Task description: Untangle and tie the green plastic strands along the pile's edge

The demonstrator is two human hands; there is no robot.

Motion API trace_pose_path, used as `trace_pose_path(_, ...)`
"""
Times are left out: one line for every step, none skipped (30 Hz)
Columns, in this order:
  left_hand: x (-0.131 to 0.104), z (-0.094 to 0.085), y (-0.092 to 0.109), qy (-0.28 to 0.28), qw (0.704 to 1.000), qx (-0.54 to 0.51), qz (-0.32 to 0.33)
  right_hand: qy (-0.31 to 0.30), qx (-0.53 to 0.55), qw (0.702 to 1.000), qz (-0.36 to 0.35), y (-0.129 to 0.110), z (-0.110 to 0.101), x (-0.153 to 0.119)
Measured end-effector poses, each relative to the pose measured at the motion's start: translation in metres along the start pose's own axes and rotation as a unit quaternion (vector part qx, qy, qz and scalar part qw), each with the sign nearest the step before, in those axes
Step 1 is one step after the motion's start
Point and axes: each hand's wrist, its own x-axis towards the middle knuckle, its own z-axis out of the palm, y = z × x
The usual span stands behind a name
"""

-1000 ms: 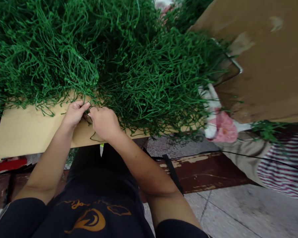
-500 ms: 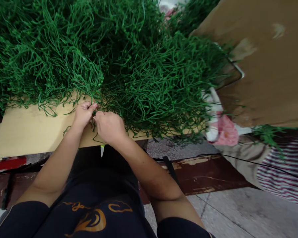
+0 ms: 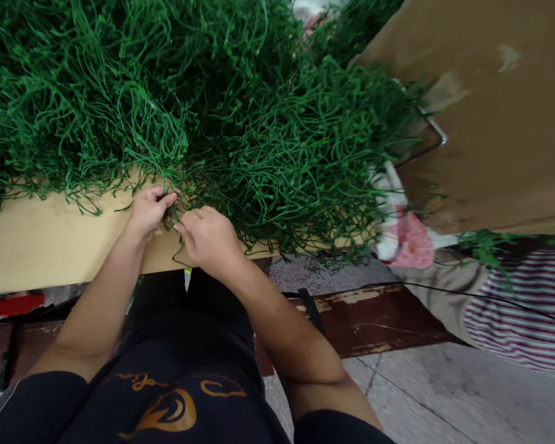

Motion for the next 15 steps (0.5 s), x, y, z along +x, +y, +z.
trace_pose_path(0.002,0.003,-0.002,0.016,1.000,0.012,0.000,0.006,-0.012,1.000,-0.018,-0.003,0.001,-0.001)
trace_pose_path(0.003,0.005,-0.003,0.025,0.999,0.023,0.001,0.011,-0.021,0.999,-0.031,-0.007,0.003,-0.003)
trace_pose_path(0.004,0.007,-0.005,0.030,0.999,0.032,0.003,0.016,-0.028,0.999,-0.039,-0.009,0.004,-0.004)
trace_pose_path(0.005,0.007,-0.007,0.032,0.999,0.042,0.005,0.021,-0.032,0.998,-0.042,-0.011,0.004,-0.006)
trace_pose_path(0.005,0.008,-0.008,0.035,0.998,0.054,0.008,0.026,-0.035,0.998,-0.042,-0.012,0.005,-0.008)
trace_pose_path(0.006,0.008,-0.010,0.039,0.997,0.066,0.012,0.032,-0.036,0.998,-0.041,-0.013,0.005,-0.010)
trace_pose_path(0.006,0.008,-0.012,0.043,0.996,0.076,0.017,0.038,-0.037,0.998,-0.038,-0.014,0.005,-0.011)
trace_pose_path(0.007,0.008,-0.014,0.046,0.995,0.082,0.020,0.043,-0.038,0.998,-0.036,-0.014,0.004,-0.012)
trace_pose_path(0.007,0.008,-0.015,0.049,0.995,0.086,0.022,0.045,-0.039,0.998,-0.035,-0.015,0.004,-0.012)
trace_pose_path(0.008,0.008,-0.016,0.052,0.995,0.087,0.023,0.045,-0.040,0.998,-0.035,-0.015,0.004,-0.012)
trace_pose_path(0.009,0.008,-0.016,0.054,0.995,0.087,0.023,0.043,-0.039,0.998,-0.034,-0.015,0.005,-0.011)
trace_pose_path(0.010,0.007,-0.016,0.057,0.995,0.085,0.023,0.040,-0.037,0.998,-0.029,-0.014,0.005,-0.011)
trace_pose_path(0.011,0.007,-0.015,0.057,0.995,0.081,0.020,0.037,-0.033,0.999,-0.018,-0.014,0.006,-0.010)
trace_pose_path(0.012,0.007,-0.013,0.054,0.996,0.072,0.013,0.034,-0.026,0.999,-0.002,-0.013,0.007,-0.010)
trace_pose_path(0.012,0.007,-0.011,0.047,0.997,0.057,0.004,0.035,-0.020,0.999,0.016,-0.011,0.007,-0.010)
